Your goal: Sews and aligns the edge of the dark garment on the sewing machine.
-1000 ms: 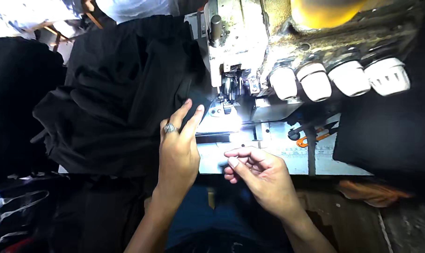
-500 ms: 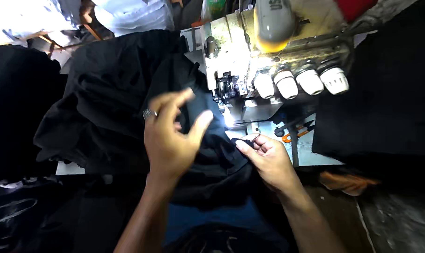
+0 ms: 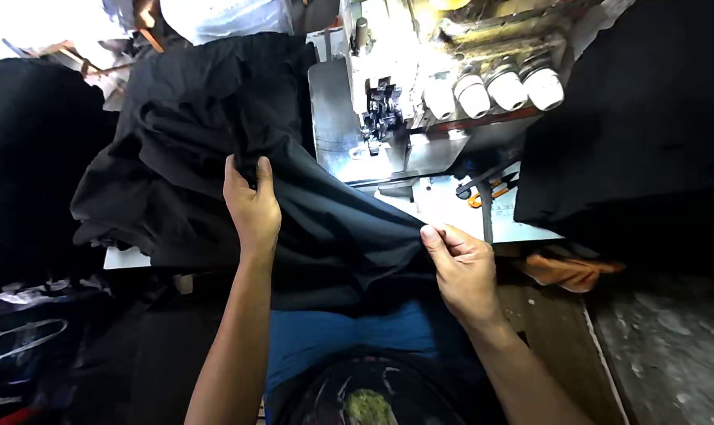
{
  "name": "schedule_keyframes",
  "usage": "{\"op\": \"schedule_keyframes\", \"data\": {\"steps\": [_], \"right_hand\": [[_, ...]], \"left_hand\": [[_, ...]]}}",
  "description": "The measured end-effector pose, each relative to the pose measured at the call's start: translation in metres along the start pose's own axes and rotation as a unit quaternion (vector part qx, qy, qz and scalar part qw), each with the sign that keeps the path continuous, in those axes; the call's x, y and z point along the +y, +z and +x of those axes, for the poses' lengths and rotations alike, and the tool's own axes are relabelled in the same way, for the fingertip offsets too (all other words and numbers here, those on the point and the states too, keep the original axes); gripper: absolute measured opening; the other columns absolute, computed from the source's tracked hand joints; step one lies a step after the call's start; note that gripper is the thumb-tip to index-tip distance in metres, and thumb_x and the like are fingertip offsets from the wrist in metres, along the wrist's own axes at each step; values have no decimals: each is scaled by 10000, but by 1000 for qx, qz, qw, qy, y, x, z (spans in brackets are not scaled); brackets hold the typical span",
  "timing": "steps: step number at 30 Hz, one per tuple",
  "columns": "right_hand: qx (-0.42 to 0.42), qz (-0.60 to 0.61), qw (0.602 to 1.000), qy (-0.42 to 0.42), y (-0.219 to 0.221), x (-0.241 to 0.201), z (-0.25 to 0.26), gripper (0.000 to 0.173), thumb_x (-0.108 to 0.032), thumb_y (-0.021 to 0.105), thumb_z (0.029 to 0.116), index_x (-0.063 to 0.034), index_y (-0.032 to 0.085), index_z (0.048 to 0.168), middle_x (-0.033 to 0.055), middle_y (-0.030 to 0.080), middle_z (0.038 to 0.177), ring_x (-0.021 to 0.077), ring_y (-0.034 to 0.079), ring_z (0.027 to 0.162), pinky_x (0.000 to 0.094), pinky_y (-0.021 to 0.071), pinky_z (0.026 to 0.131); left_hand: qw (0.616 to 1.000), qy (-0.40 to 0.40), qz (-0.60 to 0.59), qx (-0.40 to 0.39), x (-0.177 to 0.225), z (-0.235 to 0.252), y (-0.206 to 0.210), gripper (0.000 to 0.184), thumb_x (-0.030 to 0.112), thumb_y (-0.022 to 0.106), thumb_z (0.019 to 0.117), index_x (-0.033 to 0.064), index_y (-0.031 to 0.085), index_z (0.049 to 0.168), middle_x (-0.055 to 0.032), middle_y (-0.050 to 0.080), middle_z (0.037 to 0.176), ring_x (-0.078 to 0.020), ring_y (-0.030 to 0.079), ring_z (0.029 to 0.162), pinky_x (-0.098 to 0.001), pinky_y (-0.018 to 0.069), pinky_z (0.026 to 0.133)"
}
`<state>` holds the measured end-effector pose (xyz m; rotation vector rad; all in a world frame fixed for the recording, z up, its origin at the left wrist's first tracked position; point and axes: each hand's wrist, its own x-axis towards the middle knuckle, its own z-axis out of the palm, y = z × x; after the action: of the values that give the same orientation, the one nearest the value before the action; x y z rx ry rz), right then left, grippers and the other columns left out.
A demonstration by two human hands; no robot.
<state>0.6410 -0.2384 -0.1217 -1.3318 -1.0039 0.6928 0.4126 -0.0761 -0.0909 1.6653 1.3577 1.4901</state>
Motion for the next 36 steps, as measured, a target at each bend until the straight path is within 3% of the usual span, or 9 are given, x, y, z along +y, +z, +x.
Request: {"op": "schedule_keyframes", "data": {"steps": [3, 7, 10, 15, 22, 28, 32, 34, 36], "right_hand": [[-18, 71, 997, -18, -8, -1, -5, 158, -51, 596, 1019, -39, 752, 1034, -36, 749, 930, 18, 693, 844, 198, 593, 792], [-73, 107, 986, -105, -19, -13, -1, 198, -199, 619, 1039, -153, 757, 1173, -93, 752, 1114, 10, 697, 1001, 187, 583, 897], [-184, 91, 979, -22, -18, -13, 14, 446, -412, 663, 992, -49, 703, 1248, 8, 751, 1140, 93, 709, 1041, 272, 601, 925], [-154, 9, 980, 122, -1, -8, 28, 174, -165, 804, 868, -95, 767, 1022, -23, 756, 848, 40, 699, 756, 184, 588, 700], [-140, 91, 971, 171, -11, -4, 23, 370, 32, 793, 794, 5, 711, 1154, 94, 764, 1035, 171, 744, 975, 277, 631, 881], [-202, 145, 949, 193, -23, -15, 22, 474, 131, 602, 820, 62, 635, 1287, 155, 718, 1239, 222, 698, 1156, 313, 580, 1014], [-226, 179, 935, 206, -26, -28, 14, 507, 115, 589, 819, 69, 607, 1323, 161, 670, 1328, 218, 653, 1233, 326, 543, 1067], [-308, 214, 909, 180, -27, -52, 0, 527, -24, 675, 860, 21, 595, 1380, 91, 653, 1374, 168, 639, 1244, 314, 549, 1047], [-427, 325, 826, 171, -26, -67, -7, 633, -82, 717, 922, -8, 486, 1506, 89, 559, 1496, 202, 578, 1338, 363, 540, 1070]], "left_hand": [[992, -51, -118, -17, 2, -5, -3, 268, 162, 500, 1084, 33, 564, 1310, -27, 667, 1200, -97, 637, 1146, -321, 518, 1045], [989, -39, -140, -7, 21, -3, 1, 239, 207, 388, 1120, 107, 562, 1251, 75, 665, 1099, -10, 642, 1069, -259, 535, 990], [991, -70, -100, -47, 7, -5, 11, 322, 261, 375, 1126, 57, 555, 1298, 30, 653, 1157, -14, 614, 1122, -280, 505, 1035], [990, -88, -81, -82, -14, -15, 27, 325, 266, 385, 1125, 54, 588, 1263, 2, 663, 1145, -49, 629, 1111, -303, 511, 1023], [986, -121, -97, -56, -26, -14, 30, 325, 255, 367, 1129, 56, 562, 1297, -11, 653, 1178, -70, 627, 1136, -320, 512, 1035], [982, -135, -117, -54, -33, -16, 31, 312, 268, 361, 1129, 74, 569, 1256, 0, 661, 1131, -72, 642, 1098, -325, 532, 1008], [982, -150, -98, -56, -31, -20, 28, 360, 338, 365, 1126, 91, 588, 1265, -1, 662, 1153, -67, 634, 1110, -332, 524, 1009], [988, -143, -41, -46, -1, -22, 13, 372, 337, 396, 1119, 63, 620, 1236, -20, 674, 1095, -66, 648, 1030, -333, 547, 944], [995, -34, 13, -90, 46, -20, -18, 294, 274, 440, 1105, 82, 658, 1149, 59, 678, 952, 16, 653, 867, -226, 579, 787]]}}
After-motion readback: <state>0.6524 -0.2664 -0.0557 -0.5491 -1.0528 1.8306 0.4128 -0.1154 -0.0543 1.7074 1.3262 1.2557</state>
